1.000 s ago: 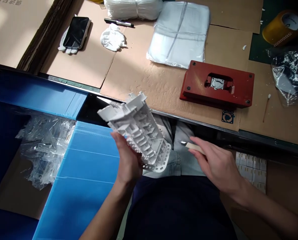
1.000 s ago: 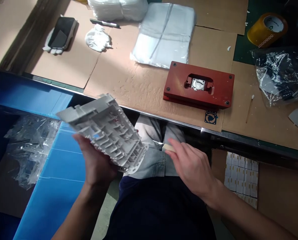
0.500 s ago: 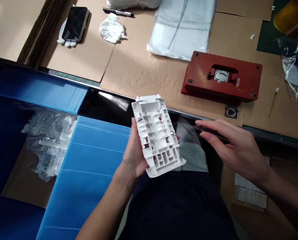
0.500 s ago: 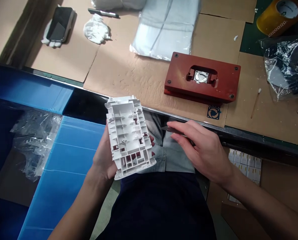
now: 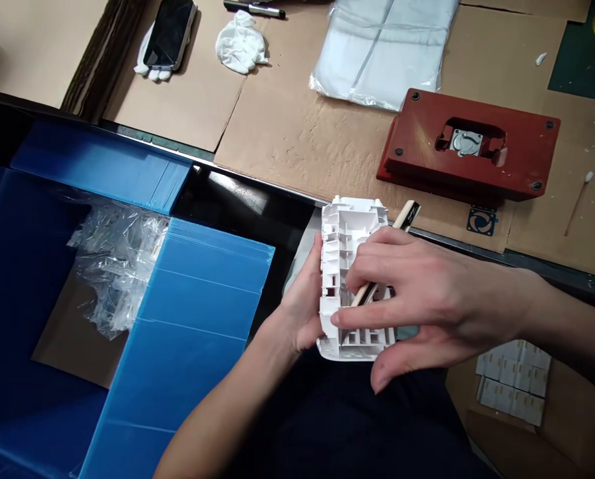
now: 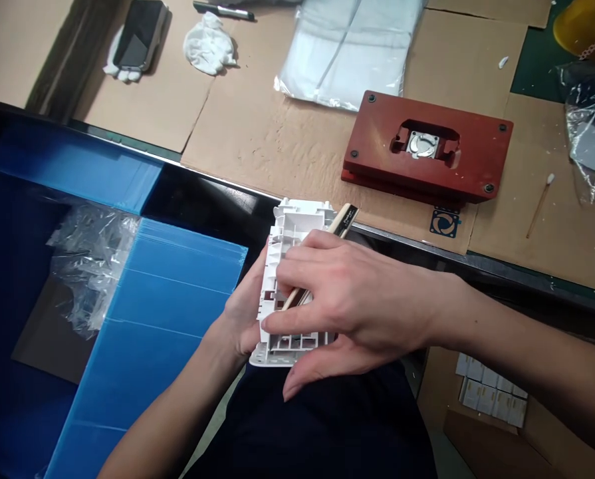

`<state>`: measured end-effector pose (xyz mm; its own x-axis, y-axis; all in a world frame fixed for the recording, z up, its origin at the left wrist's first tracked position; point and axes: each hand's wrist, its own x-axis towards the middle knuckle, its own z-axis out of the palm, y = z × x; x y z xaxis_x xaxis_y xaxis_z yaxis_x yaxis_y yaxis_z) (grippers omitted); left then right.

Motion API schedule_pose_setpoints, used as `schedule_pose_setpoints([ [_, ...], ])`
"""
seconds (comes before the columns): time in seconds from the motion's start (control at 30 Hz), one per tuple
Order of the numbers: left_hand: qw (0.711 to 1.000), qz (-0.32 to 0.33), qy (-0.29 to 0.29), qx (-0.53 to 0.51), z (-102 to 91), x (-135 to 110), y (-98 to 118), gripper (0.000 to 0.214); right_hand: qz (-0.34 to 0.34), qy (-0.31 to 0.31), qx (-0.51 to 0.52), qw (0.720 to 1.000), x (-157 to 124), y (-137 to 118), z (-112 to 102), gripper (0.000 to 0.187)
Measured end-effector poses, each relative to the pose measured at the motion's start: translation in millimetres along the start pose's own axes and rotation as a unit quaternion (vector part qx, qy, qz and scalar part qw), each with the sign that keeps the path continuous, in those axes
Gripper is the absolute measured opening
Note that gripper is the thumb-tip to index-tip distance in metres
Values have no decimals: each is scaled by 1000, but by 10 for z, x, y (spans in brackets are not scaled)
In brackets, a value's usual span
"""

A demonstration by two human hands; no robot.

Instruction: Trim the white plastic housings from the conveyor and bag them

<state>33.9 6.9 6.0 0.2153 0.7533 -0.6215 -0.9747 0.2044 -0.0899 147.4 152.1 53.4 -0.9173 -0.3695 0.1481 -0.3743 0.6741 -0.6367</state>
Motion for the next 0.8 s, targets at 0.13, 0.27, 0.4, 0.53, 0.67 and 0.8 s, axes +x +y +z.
schedule_pose_setpoints([
  [0.13,999,-21,-20,-16,-22,9,-4,66,-24,38,53,998,-21,44,55,41],
  [0.27,999,-20,-9,-27,-42,29,-1,60,-25,62,74,995,-45,62,83,44],
  [0.4,999,-27,-15,-33,-54,41,0,61,-21,70,69,995,-57,62,95,43],
  [0.53,999,-27,-21,-30,-64,46,-8,62,-19,71,72,995,-67,68,112,42],
  [0.67,999,-28,-14,-26,-52,44,-9,63,-19,75,71,994,-76,71,126,40],
  [0.8,999,-32,-2,-24,-25,32,0,62,-17,82,64,994,-84,67,127,43],
])
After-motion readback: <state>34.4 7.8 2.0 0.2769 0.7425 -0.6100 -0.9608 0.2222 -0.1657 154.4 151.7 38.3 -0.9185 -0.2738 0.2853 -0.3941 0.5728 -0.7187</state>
